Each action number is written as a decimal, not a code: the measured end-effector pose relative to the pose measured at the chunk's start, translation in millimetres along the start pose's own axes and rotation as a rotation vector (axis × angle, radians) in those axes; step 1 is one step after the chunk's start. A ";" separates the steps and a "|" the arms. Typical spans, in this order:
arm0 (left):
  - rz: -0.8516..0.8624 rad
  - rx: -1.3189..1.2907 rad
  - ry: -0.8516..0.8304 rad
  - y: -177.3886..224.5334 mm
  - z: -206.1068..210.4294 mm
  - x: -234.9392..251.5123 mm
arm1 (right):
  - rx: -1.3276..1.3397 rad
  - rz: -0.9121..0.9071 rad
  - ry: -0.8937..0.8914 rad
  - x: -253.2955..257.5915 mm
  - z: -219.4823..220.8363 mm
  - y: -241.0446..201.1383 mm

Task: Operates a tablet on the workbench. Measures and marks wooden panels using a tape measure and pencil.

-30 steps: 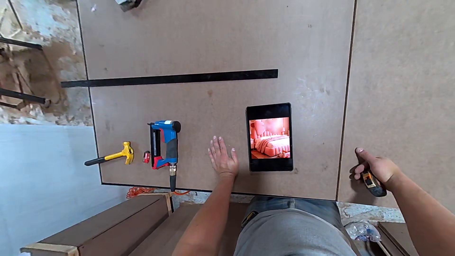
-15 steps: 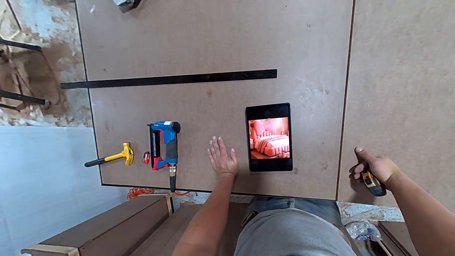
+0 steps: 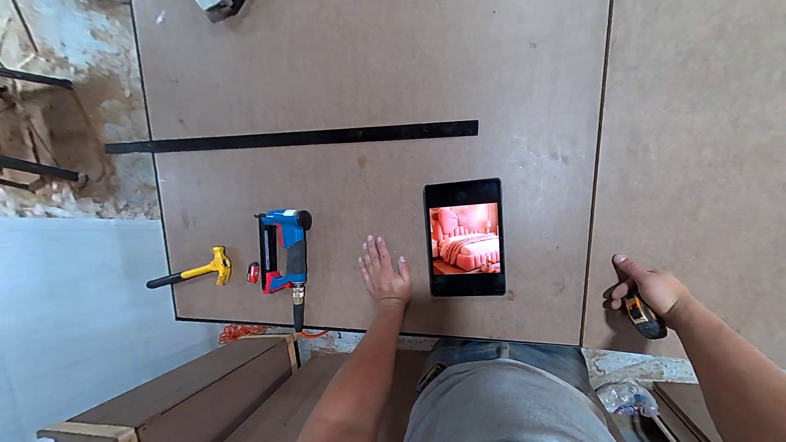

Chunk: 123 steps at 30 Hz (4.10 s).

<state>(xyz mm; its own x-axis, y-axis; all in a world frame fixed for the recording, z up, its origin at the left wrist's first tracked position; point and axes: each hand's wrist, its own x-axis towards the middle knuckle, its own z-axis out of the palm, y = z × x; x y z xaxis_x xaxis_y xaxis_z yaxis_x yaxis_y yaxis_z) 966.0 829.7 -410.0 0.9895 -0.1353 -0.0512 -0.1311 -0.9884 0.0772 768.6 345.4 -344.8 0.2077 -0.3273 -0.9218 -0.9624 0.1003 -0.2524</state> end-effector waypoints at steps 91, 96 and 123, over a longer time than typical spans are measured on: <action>-0.001 0.006 -0.015 -0.5 -0.7 0.0 | -0.002 0.005 -0.001 -0.1 0.0 -0.1; 0.004 0.005 -0.009 -1.3 0.6 0.1 | 0.000 0.008 0.000 1.1 0.7 0.9; 0.003 -0.001 0.011 -0.6 0.6 -0.6 | 0.002 0.015 0.007 0.3 0.5 0.5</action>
<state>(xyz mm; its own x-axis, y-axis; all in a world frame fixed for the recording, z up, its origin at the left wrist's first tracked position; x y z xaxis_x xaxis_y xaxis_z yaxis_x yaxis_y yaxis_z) 965.5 830.3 -410.5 0.9898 -0.1370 -0.0403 -0.1336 -0.9880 0.0782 768.3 345.8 -345.4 0.1924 -0.3324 -0.9233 -0.9650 0.1068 -0.2395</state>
